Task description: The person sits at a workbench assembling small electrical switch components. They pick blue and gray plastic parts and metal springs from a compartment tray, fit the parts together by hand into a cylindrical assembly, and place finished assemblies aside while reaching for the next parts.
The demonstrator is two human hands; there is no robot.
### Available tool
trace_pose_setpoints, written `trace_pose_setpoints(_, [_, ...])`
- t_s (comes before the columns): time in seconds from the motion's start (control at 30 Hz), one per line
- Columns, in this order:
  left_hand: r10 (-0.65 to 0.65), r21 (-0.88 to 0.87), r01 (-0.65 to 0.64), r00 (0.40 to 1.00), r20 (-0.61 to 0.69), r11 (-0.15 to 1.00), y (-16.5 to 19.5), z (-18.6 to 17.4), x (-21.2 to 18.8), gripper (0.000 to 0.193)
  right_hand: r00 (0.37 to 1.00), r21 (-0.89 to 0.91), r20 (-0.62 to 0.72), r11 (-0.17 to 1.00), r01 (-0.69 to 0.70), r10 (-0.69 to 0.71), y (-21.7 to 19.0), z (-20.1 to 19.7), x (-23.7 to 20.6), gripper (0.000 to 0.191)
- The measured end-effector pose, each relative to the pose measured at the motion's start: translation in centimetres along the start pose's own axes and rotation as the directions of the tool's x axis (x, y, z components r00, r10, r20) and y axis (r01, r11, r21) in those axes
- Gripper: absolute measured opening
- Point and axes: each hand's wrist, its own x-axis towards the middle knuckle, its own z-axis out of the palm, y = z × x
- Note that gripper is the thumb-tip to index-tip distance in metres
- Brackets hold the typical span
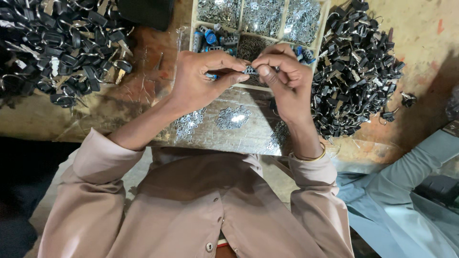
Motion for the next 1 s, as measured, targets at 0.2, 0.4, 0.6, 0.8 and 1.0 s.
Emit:
trace_pose_setpoints(0.2, [0.004,0.007,-0.004,0.999,-0.039,1.000,0.6,-0.8,-0.4,0.016,0.999,-0.013,0.011,0.999,-0.040,0.040,-0.5,1.7,0.0,0.015])
trace_pose_setpoints(0.4, [-0.004,0.017,0.005,0.999,-0.049,1.000,0.8,-0.8,-0.5,0.015,0.996,-0.210,0.067,0.975,0.074,-0.061,-1.2,1.3,0.1,0.017])
trace_pose_setpoints(0.6, [-0.010,-0.017,0.009,0.999,-0.039,1.000,0.8,-0.4,-0.6,0.016,0.955,-0.856,0.063,0.477,0.201,-0.288,-1.5,0.8,0.0,0.016])
trace_pose_setpoints(0.8, [-0.022,-0.033,0.021,0.999,-0.036,0.999,0.9,-0.3,-0.7,0.016,0.959,-0.898,0.102,0.390,0.203,-0.263,-1.7,0.4,-0.1,0.013])
trace_pose_setpoints(1.0, [0.004,-0.019,-0.005,1.000,-0.026,1.000,0.8,-0.4,-0.4,0.015,0.938,-0.858,0.097,0.449,0.249,-0.334,-2.6,-0.3,0.2,0.015])
